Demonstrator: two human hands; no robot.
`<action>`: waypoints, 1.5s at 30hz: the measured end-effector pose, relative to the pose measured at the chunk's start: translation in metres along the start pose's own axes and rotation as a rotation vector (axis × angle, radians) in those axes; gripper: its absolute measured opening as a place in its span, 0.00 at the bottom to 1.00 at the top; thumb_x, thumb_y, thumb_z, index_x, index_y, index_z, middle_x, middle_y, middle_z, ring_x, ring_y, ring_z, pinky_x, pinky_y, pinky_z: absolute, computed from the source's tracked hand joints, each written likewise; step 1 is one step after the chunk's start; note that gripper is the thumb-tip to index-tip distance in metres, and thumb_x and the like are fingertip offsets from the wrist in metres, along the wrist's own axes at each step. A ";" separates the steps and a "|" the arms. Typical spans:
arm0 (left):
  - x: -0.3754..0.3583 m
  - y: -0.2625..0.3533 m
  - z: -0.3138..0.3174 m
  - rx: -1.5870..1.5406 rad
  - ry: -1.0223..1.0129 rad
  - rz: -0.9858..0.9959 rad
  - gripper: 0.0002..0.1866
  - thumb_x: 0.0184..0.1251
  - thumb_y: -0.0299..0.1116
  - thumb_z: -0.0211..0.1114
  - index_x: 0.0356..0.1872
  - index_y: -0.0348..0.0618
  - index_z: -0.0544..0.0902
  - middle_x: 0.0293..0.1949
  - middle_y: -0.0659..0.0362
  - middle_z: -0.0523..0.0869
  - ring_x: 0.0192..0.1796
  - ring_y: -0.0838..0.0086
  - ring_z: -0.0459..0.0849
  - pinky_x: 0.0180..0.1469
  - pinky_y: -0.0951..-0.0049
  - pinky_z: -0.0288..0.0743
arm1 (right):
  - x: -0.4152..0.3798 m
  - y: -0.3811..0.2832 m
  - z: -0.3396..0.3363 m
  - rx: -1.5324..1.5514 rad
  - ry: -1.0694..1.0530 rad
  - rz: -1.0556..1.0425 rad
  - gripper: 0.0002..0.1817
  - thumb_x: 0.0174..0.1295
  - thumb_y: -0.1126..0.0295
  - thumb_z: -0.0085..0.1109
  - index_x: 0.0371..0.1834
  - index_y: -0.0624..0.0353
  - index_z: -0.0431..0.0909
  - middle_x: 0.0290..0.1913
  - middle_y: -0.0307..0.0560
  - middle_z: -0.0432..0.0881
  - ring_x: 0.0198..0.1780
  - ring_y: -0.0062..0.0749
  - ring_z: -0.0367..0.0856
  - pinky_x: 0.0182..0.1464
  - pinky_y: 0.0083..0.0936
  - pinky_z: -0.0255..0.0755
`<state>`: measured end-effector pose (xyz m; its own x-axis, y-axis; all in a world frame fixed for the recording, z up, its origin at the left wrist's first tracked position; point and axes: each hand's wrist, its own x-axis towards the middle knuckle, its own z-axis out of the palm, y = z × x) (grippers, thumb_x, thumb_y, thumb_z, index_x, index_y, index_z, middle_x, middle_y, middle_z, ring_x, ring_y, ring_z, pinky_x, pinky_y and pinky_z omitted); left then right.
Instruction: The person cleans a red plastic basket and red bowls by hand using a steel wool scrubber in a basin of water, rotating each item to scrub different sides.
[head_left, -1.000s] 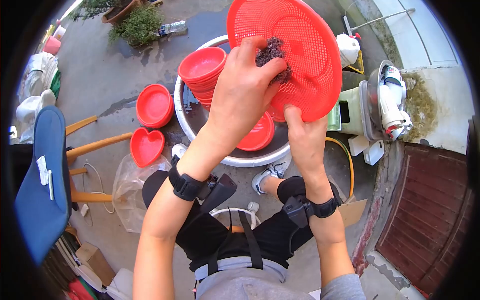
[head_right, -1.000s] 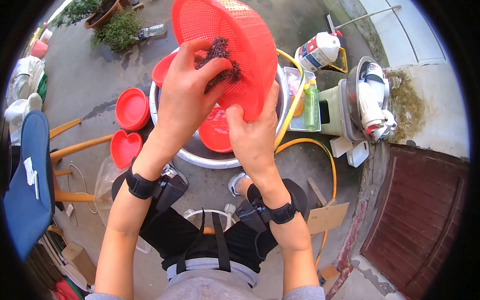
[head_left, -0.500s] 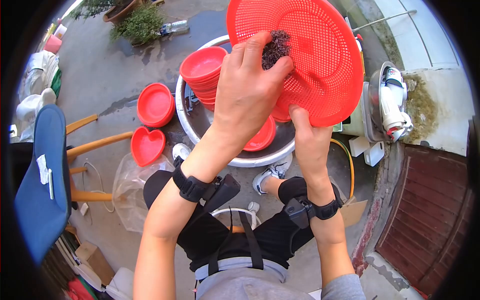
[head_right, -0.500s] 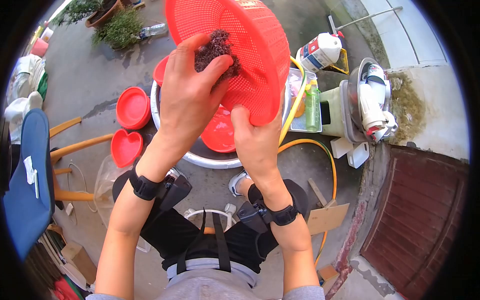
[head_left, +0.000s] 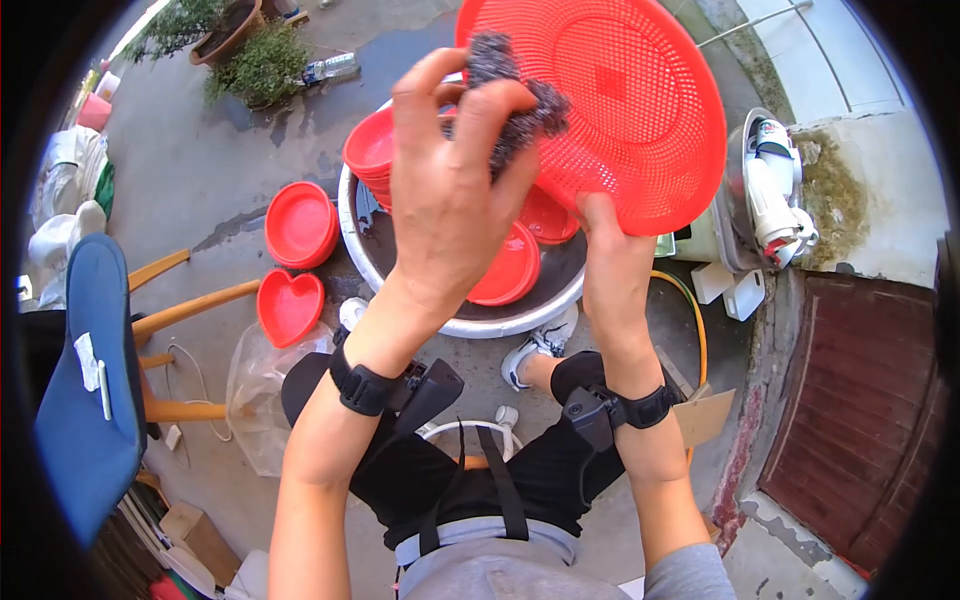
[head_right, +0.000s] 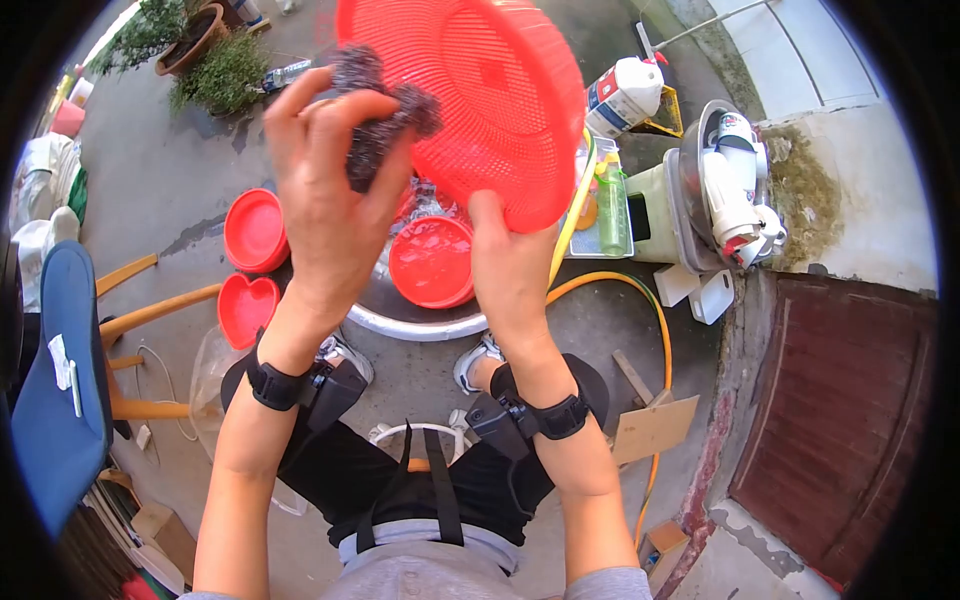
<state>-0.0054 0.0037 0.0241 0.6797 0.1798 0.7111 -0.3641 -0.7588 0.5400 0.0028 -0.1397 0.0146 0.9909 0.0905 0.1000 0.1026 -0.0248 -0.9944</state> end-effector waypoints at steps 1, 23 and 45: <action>0.004 -0.001 -0.006 0.039 0.089 -0.049 0.15 0.56 0.26 0.71 0.45 0.43 0.79 0.56 0.48 0.72 0.56 0.54 0.75 0.55 0.60 0.73 | 0.006 0.005 -0.005 0.129 0.059 0.067 0.17 0.62 0.81 0.50 0.56 0.70 0.71 0.52 0.48 0.79 0.52 0.32 0.80 0.57 0.28 0.75; -0.010 -0.001 0.002 -1.122 -0.015 -1.118 0.20 0.74 0.42 0.54 0.57 0.38 0.76 0.51 0.57 0.84 0.52 0.74 0.83 0.54 0.72 0.75 | 0.009 -0.016 -0.008 0.292 -0.449 -0.013 0.39 0.53 0.74 0.70 0.68 0.65 0.60 0.63 0.53 0.72 0.64 0.39 0.73 0.66 0.34 0.67; -0.011 -0.012 -0.010 -0.868 0.060 -0.938 0.28 0.77 0.52 0.51 0.62 0.35 0.72 0.56 0.52 0.82 0.55 0.69 0.84 0.57 0.70 0.76 | 0.027 -0.004 -0.018 0.086 0.267 -0.160 0.29 0.66 0.74 0.57 0.68 0.66 0.58 0.56 0.50 0.73 0.57 0.29 0.74 0.60 0.27 0.69</action>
<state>-0.0150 0.0173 0.0142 0.8793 0.4670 -0.0937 -0.0723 0.3252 0.9429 0.0303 -0.1553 0.0218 0.9519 -0.1778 0.2496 0.2627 0.0540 -0.9634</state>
